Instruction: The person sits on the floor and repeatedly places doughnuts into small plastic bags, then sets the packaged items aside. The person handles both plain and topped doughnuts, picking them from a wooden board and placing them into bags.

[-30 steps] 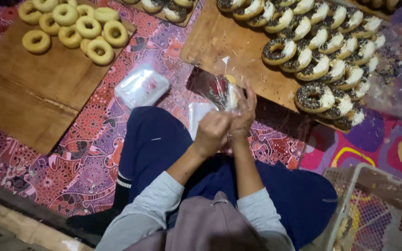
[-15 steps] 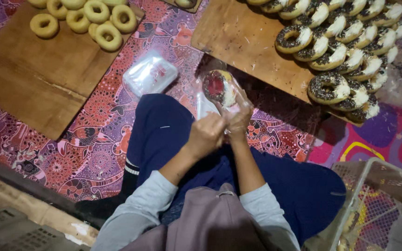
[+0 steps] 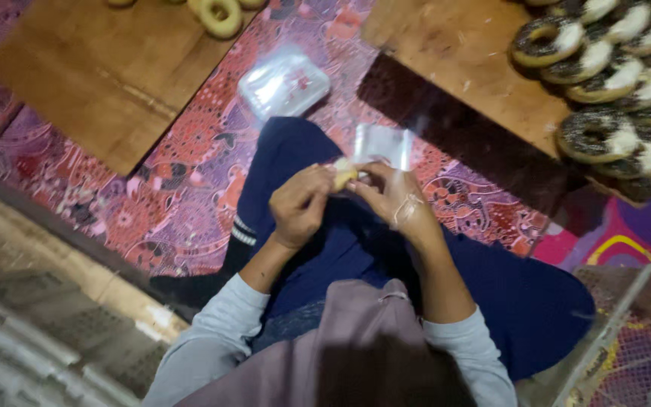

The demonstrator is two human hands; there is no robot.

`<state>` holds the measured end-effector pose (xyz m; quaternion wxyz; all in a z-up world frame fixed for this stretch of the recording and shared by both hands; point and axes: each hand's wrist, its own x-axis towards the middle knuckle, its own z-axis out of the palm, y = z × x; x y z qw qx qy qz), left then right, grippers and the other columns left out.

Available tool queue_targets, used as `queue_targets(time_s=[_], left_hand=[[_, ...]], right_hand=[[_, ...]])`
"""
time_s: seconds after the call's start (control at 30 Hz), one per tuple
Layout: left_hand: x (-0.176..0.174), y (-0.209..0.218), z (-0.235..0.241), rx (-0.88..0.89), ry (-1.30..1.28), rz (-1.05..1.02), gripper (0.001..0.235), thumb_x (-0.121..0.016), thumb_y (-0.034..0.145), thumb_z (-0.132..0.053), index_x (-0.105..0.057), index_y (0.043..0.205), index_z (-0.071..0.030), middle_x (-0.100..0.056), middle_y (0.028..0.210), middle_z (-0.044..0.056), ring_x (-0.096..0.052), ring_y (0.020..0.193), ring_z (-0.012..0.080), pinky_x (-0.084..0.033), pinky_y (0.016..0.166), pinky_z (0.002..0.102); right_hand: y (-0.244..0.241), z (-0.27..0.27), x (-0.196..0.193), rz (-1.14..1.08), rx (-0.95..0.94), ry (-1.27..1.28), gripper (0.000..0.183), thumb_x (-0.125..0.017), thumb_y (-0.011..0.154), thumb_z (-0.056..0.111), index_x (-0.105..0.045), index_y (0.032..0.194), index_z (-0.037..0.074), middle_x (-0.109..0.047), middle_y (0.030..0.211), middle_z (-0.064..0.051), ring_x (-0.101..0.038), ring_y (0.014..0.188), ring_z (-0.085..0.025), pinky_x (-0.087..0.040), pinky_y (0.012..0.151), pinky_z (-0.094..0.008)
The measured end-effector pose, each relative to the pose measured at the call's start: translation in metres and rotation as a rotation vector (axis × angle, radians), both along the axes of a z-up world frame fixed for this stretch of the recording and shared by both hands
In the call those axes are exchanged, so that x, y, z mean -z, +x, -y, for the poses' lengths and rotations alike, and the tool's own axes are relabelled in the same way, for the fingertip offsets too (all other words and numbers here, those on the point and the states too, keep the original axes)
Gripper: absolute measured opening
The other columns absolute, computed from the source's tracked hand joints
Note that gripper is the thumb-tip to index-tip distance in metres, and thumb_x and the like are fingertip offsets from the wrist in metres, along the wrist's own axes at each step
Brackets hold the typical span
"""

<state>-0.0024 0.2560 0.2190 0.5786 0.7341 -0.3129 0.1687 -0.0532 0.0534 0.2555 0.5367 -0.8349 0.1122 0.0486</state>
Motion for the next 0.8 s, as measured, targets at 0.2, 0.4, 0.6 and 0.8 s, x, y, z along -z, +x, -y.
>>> queue_targets(time_s=[0.2, 0.4, 0.6, 0.8], left_hand=[[0.028, -0.001, -0.029, -0.043, -0.428, -0.754, 0.02, -0.061, 0.109, -0.017, -0.069, 0.105, 0.001, -0.077, 0.094, 0.007, -0.072, 0.085, 0.0093, -0.058, 0.079, 0.025], [0.044, 0.004, -0.034, -0.047, -0.436, -0.675, 0.016, -0.06, 0.106, -0.011, -0.067, 0.111, 0.003, -0.075, 0.1, 0.007, -0.07, 0.094, 0.0098, -0.057, 0.085, 0.024], [0.036, 0.0, -0.027, -0.062, -0.358, -0.679, 0.02, -0.056, 0.11, -0.009, -0.071, 0.111, 0.004, -0.072, 0.097, 0.003, -0.064, 0.089, 0.0052, -0.054, 0.08, 0.022], [0.02, -0.007, -0.031, -0.081, 0.064, -0.591, 0.015, -0.065, 0.1, -0.007, -0.074, 0.104, 0.004, -0.075, 0.082, 0.005, -0.068, 0.074, 0.0096, -0.054, 0.067, 0.024]], right_hand=[[0.007, -0.06, -0.023, 0.27, -0.139, -0.384, 0.014, -0.073, 0.096, 0.019, -0.081, 0.101, 0.009, -0.074, 0.083, -0.015, -0.07, 0.067, -0.029, -0.054, 0.06, -0.039], [0.025, -0.072, -0.026, 0.546, -0.212, -0.425, 0.012, -0.076, 0.091, 0.014, -0.078, 0.102, 0.008, -0.075, 0.094, -0.011, -0.072, 0.084, -0.029, -0.057, 0.076, -0.041], [0.035, -0.072, -0.014, 0.721, -0.385, -0.431, 0.047, -0.07, 0.085, 0.002, -0.066, 0.131, 0.002, -0.073, 0.117, -0.017, -0.071, 0.105, -0.032, -0.058, 0.089, -0.041], [0.043, -0.042, 0.033, 0.579, -0.223, -0.335, 0.041, -0.071, 0.086, -0.001, -0.068, 0.126, 0.005, -0.074, 0.116, -0.018, -0.075, 0.092, -0.029, -0.06, 0.079, -0.038]])
